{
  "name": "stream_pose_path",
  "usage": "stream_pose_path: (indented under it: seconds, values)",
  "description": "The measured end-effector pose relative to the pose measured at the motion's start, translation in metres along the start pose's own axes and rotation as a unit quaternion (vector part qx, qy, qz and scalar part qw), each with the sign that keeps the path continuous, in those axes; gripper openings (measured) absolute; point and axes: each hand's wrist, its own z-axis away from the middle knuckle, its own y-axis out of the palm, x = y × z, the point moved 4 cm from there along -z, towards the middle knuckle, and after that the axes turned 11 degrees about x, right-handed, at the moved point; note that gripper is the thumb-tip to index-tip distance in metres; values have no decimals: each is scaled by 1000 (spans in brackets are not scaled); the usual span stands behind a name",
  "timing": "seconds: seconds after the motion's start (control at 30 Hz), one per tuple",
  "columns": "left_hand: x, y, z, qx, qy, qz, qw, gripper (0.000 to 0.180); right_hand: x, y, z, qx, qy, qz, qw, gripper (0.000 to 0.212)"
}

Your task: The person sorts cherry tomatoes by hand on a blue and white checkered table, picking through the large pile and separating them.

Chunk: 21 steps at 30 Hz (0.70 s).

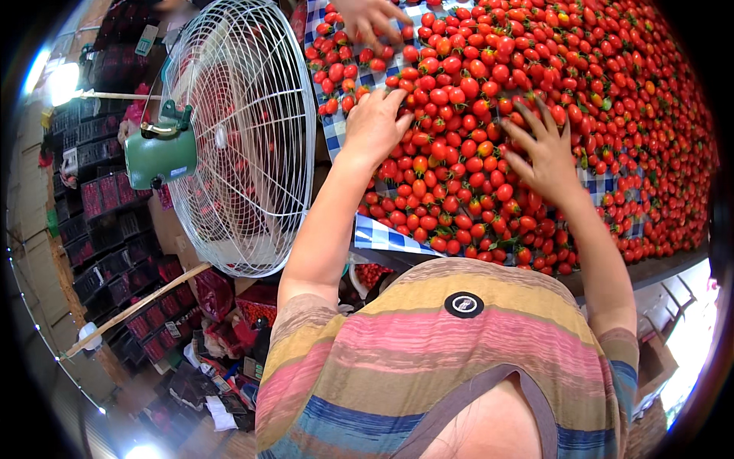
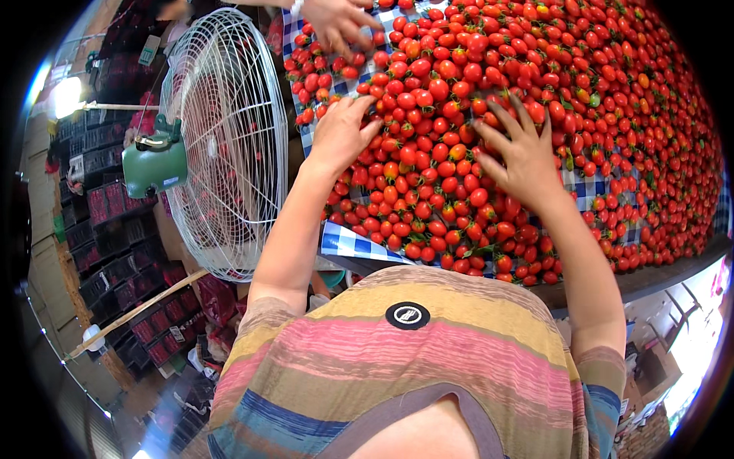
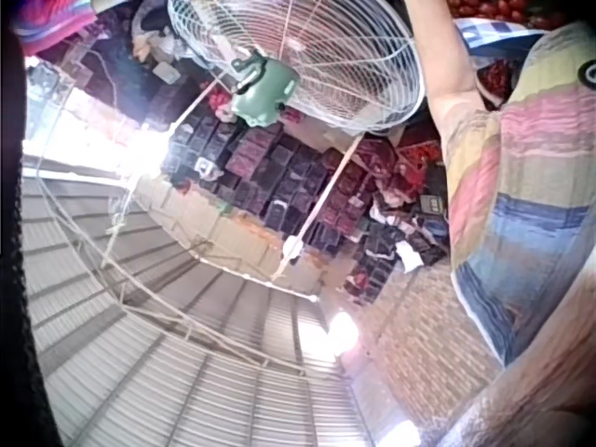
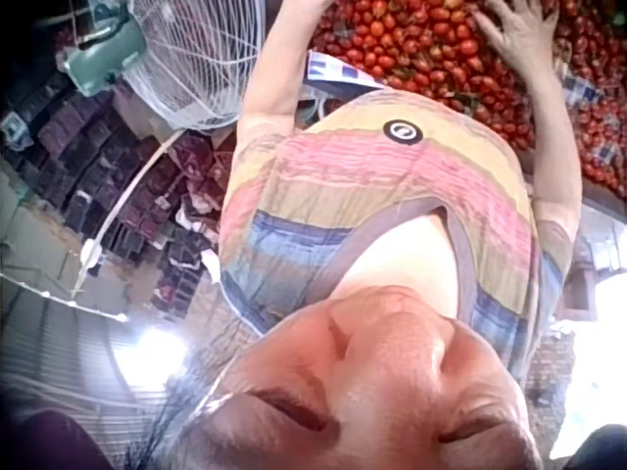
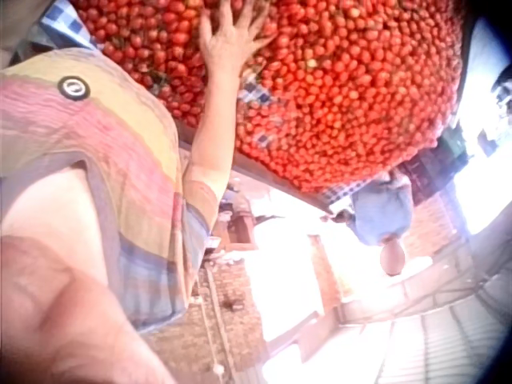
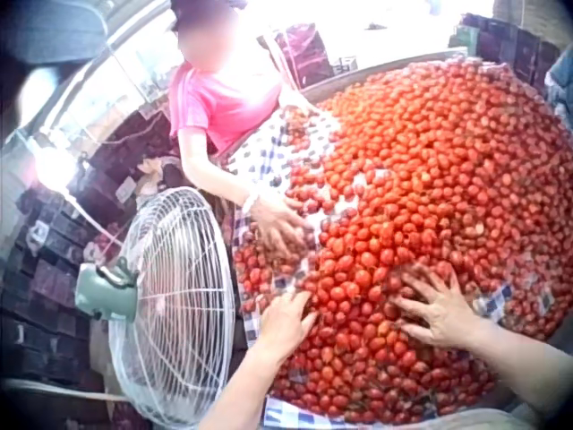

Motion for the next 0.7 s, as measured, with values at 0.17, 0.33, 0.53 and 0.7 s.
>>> stream_pose_path:
  seconds: [0.17,0.33,0.53,0.7]
  values:
    - [-4,0,-30,16,-47,-10,999,36,38,-6,64,89,-14,-86,992,58]
    - [0,-1,-46,8,-49,-60,997,22,70,-5,96,129,-133,-114,976,63]
    - [-25,-15,12,40,-17,65,997,27,66,9,75,137,-128,-104,977,69]
    - [-49,22,34,-28,41,-80,996,18,51,6,19,40,-117,-72,990,62]
